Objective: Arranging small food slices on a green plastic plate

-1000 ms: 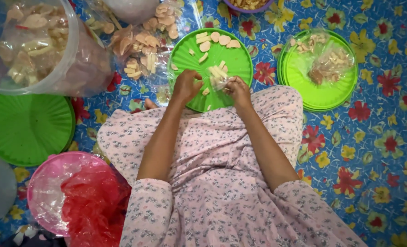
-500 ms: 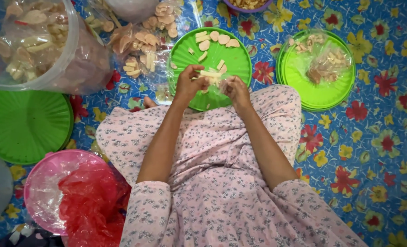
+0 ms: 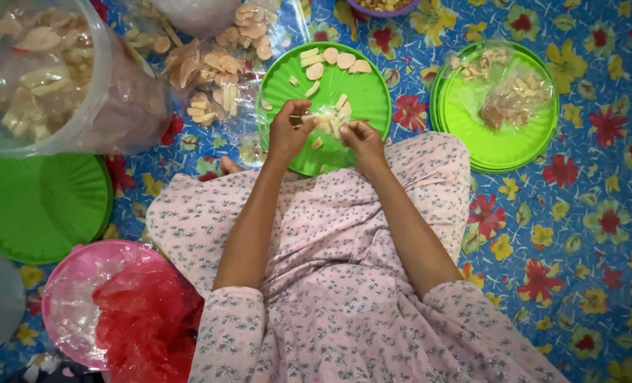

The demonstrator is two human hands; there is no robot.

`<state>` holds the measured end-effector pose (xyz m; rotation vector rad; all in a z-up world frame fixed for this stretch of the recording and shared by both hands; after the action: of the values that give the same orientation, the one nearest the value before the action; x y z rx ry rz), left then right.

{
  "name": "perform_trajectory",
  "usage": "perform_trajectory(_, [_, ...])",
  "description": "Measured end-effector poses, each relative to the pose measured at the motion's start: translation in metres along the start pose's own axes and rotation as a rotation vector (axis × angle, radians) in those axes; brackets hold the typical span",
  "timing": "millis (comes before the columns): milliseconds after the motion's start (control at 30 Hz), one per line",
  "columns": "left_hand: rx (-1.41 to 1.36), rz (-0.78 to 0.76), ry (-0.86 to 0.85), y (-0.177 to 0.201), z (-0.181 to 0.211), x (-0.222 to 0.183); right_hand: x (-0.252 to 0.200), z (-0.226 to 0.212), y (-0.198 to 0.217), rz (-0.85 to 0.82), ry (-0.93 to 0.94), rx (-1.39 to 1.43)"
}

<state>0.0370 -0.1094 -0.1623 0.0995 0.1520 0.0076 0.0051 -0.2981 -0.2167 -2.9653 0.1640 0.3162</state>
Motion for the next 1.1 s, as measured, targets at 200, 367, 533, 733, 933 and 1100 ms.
perform_trajectory(200, [0.354,0.035,-0.481,-0.01,0.019,-0.003,-0.009,-0.026,-0.016,-0.027,0.04,-0.088])
perform_trajectory(367, [0.432,-0.051,-0.506,-0.024,0.002,0.0,-0.011,-0.036,-0.02,-0.062,0.097,-0.234])
perform_trajectory(533, [0.422,-0.17,-0.412,-0.033,0.011,-0.008,-0.007,-0.018,-0.015,-0.089,0.151,-0.364])
perform_trajectory(733, [0.402,-0.223,-0.309,-0.029,0.012,-0.008,-0.002,-0.012,-0.014,-0.153,0.173,-0.426])
perform_trajectory(933, [0.359,-0.221,-0.316,-0.026,0.006,-0.007,-0.007,-0.02,-0.02,-0.153,0.159,-0.327])
perform_trajectory(1100, [0.415,-0.142,-0.464,-0.022,-0.007,-0.002,-0.023,-0.043,-0.021,-0.032,0.124,-0.117])
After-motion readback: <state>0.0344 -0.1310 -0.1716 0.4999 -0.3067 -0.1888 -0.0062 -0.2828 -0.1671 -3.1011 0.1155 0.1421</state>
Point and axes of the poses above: each hand's wrist, its own x-axis towards the middle knuckle, its own y-axis out of the back of the hand, z = x × y, the point moved 4 cm from there along x, towards the middle knuckle, and after that the axes turned 1 degree about -x, right-handed, at the moved point
